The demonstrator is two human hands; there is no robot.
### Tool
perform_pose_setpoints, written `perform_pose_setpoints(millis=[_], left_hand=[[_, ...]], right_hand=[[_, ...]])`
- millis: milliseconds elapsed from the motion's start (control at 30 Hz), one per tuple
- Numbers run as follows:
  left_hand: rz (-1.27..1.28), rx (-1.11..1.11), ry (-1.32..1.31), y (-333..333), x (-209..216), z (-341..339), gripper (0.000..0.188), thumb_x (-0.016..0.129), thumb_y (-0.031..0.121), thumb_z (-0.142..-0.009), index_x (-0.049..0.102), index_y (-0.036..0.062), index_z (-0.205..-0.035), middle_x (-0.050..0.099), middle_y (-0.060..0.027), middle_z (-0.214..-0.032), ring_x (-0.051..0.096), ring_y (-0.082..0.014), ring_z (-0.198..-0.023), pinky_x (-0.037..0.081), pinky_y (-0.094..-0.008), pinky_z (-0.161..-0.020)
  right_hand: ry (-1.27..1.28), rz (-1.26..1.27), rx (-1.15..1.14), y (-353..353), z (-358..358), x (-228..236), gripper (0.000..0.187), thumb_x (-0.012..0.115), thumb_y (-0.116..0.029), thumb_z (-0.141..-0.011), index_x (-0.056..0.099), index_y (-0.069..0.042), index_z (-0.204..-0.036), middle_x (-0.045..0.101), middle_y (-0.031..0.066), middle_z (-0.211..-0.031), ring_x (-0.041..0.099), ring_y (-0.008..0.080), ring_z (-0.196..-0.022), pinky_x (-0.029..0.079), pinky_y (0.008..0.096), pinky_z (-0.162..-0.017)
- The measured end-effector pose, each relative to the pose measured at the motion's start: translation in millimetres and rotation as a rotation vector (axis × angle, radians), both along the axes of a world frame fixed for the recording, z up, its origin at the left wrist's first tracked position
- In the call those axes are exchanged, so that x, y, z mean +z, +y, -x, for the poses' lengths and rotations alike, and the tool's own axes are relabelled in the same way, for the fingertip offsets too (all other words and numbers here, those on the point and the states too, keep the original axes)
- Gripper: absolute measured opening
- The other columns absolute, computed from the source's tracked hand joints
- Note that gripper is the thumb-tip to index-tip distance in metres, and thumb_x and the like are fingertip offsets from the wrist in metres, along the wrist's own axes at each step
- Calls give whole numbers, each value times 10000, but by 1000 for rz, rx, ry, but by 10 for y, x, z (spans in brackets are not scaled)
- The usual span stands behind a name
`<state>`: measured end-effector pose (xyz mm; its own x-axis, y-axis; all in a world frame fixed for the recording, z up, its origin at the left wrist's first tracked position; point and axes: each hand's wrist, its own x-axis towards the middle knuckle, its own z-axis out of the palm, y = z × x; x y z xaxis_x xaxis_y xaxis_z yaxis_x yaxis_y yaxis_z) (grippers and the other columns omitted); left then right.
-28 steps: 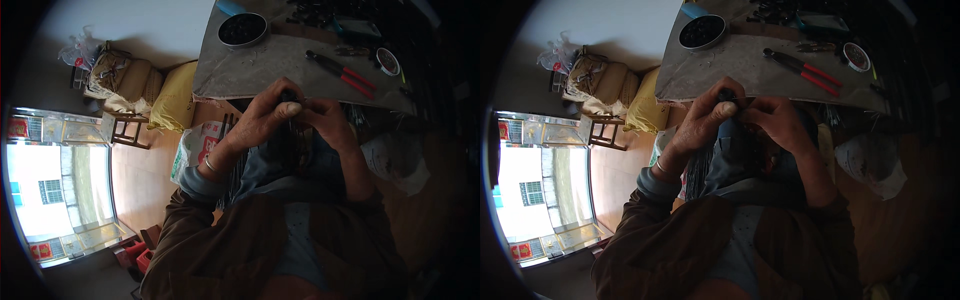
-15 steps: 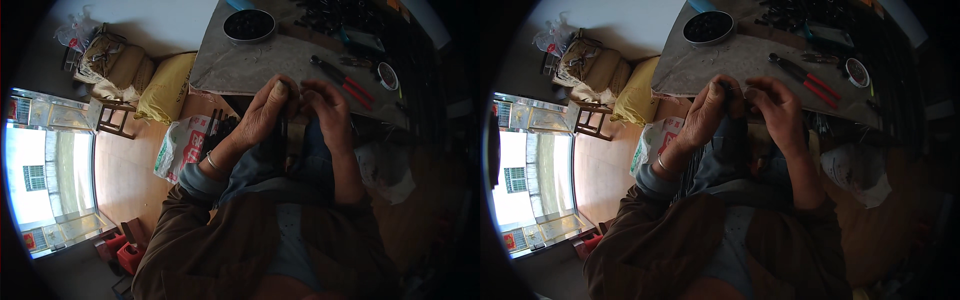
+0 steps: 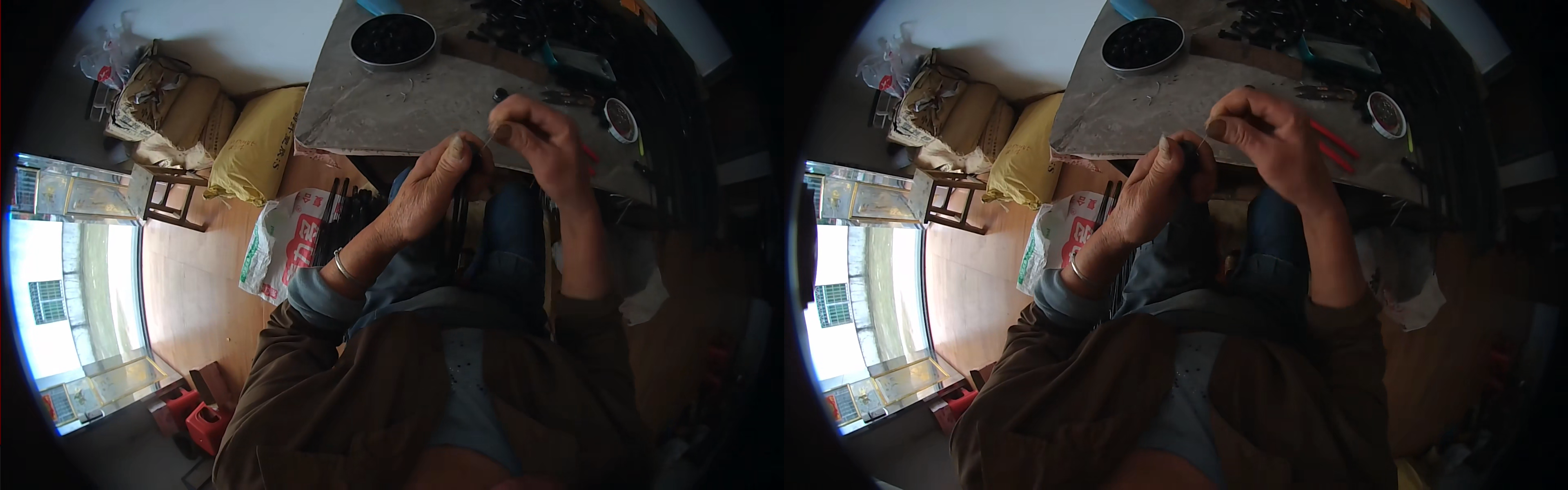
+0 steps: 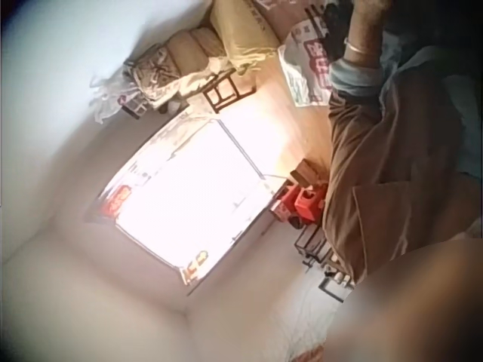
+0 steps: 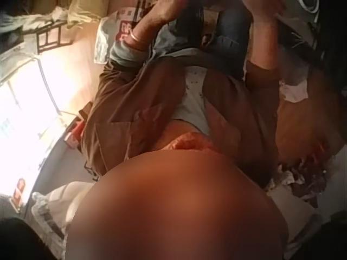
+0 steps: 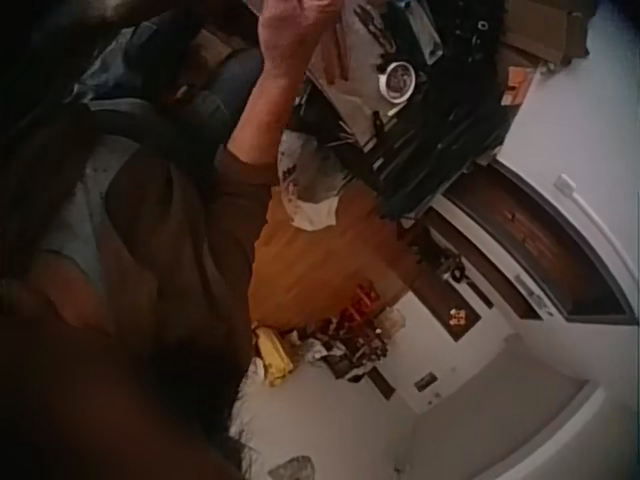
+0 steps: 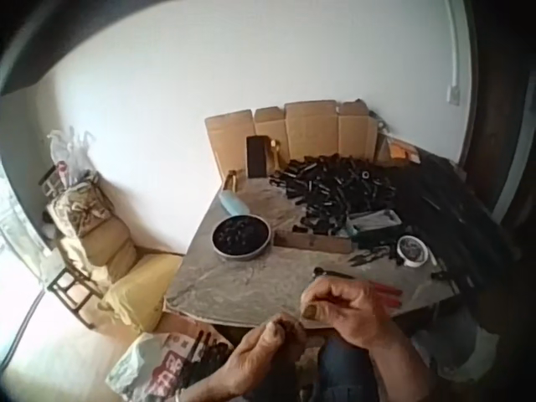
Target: Assembling metal umbrella ribs into a central runner component using wire and pliers.
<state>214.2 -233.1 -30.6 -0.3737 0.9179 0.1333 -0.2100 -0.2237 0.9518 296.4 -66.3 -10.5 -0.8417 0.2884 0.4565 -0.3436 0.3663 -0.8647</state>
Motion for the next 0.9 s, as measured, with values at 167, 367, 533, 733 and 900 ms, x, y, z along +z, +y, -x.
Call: perform_pose_setpoints(millis=[167, 367, 533, 733, 900], left_hand=[[-45, 41, -32, 28, -97, -25, 555, 275, 549, -991, 476, 34, -942, 446, -32, -767, 443, -139, -700, 405, -290, -711], [-6, 142, -5, -15, -81, 30, 600, 259, 601, -970, 467, 42, -911, 433, -25, -699, 437, -130, -629, 406, -281, -638], [-20, 195, -121, 35, -139, 38, 618, 202, 546, -1004, 538, 41, -888, 428, 7, -601, 419, -84, -556, 363, -228, -533], [114, 410, -147, 87, -146, 9, 710, 203, 614, -976, 556, 40, -752, 389, 21, -536, 374, -69, -493, 311, -227, -467], [116, 465, -106, 110, -134, -12, 730, 201, 624, -971, 563, 37, -732, 394, 23, -531, 361, -58, -473, 294, -220, -449]], right_hand=[[-209, 444, 203, 72, 49, -235, 194, 644, -226, -901, 654, -32, -899, 632, 14, -828, 578, 87, -779, 465, 245, -718], [-152, -777, -629, 614, -203, -387, 169, 702, -208, -806, 612, -65, -817, 592, 58, -873, 579, 222, -790, 461, 346, -717], [-225, -1000, -575, 867, -386, -730, 253, 728, -233, -784, 540, -72, -839, 537, 67, -894, 528, 272, -852, 429, 391, -719], [-263, -566, -496, 1020, -332, -708, 295, 635, -323, -886, 546, -46, -840, 581, 76, -842, 576, 253, -724, 448, 376, -633], [-541, 594, 251, 287, -699, -89, 215, 556, -248, -947, 473, -57, -1003, 616, 107, -823, 607, 140, -587, 524, 274, -506]])
